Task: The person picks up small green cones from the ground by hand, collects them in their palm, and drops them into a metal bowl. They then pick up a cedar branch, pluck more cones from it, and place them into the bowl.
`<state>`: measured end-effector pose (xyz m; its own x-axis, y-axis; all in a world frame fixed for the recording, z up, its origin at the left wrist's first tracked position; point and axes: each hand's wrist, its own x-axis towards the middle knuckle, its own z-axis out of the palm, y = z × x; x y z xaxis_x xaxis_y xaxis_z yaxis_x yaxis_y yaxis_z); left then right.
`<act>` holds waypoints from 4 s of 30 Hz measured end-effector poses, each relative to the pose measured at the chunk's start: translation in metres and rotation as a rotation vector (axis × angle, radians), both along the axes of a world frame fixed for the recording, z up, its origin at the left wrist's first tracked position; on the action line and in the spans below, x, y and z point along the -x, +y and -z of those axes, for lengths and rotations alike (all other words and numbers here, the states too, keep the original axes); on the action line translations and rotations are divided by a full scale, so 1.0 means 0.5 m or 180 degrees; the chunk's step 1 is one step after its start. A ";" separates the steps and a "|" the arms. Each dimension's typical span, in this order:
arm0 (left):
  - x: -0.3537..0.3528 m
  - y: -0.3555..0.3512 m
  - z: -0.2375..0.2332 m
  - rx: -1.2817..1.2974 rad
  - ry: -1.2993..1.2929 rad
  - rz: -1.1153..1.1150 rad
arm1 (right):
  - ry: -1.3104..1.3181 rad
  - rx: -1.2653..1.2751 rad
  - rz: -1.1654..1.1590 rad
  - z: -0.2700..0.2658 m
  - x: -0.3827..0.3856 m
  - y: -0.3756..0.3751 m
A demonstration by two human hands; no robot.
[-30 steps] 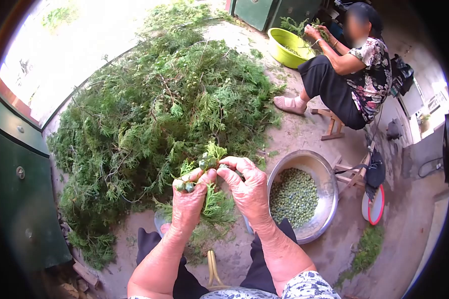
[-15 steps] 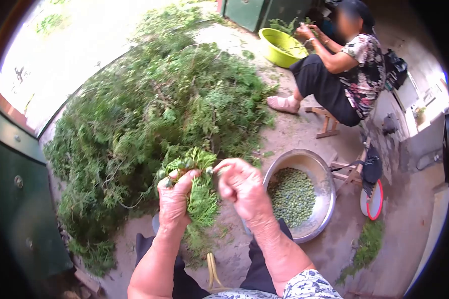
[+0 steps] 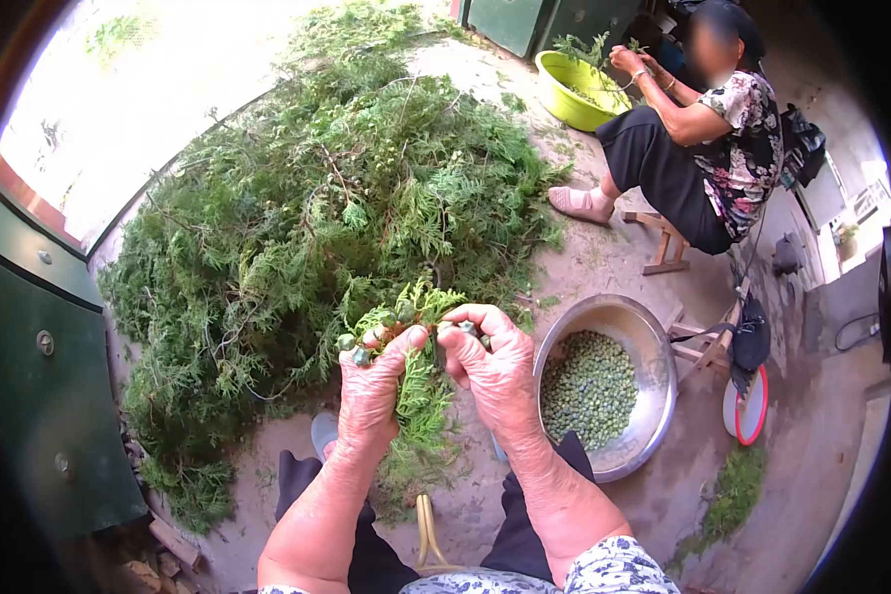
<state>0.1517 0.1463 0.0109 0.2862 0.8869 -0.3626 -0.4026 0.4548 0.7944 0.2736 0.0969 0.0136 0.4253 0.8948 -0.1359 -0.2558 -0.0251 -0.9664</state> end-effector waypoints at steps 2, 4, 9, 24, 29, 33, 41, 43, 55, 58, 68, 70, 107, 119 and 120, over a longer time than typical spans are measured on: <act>0.004 -0.001 -0.006 0.0086 -0.0045 0.0145 | 0.0131 0.0043 -0.0023 -0.004 0.002 -0.001; 0.000 -0.006 -0.007 -0.0045 0.0026 0.0187 | 0.0800 -0.0013 -0.0117 0.001 0.000 -0.003; -0.007 -0.013 -0.012 -0.0019 -0.0087 0.0412 | 0.2623 -0.0097 -0.0353 0.021 -0.015 -0.010; -0.020 -0.016 -0.010 0.0110 -0.0042 0.0474 | 0.1454 0.0011 0.0262 0.018 0.008 -0.010; -0.019 -0.016 -0.023 0.0356 -0.0126 0.0749 | 0.2746 0.0197 0.0250 0.039 0.005 -0.013; -0.015 -0.016 -0.005 0.0395 -0.0082 0.0582 | 0.1759 0.0028 0.0425 0.013 0.015 -0.015; -0.008 -0.018 0.007 0.0577 -0.0344 0.0494 | -0.0534 0.0069 0.0416 0.009 0.020 -0.013; 0.003 -0.009 0.005 0.0479 -0.0372 0.0657 | -0.0517 -0.0043 0.0362 0.015 0.017 -0.008; -0.007 -0.023 0.020 -0.0021 -0.0147 -0.0317 | -0.1064 -0.0291 0.0343 0.017 0.037 -0.004; -0.011 -0.019 0.003 -0.0112 0.0001 -0.0370 | -0.1140 -0.0124 0.0275 0.004 0.037 -0.010; -0.010 -0.014 0.005 -0.0371 0.0377 -0.0103 | -0.1118 -0.0100 0.0256 0.011 0.036 -0.015; -0.015 -0.014 0.006 -0.0345 0.0337 -0.0107 | -0.1185 -0.0205 0.0321 0.017 0.033 -0.013; 0.048 0.008 -0.006 -0.1279 0.1105 0.2038 | 0.0559 -0.0147 -0.1681 -0.030 -0.059 0.008; 0.019 -0.008 0.001 -0.0866 0.0592 0.0825 | -0.1367 -0.0130 -0.0667 0.002 -0.050 0.015; 0.019 -0.011 0.007 -0.0817 0.0498 0.0692 | -0.1317 -0.0192 -0.0579 -0.002 -0.045 0.015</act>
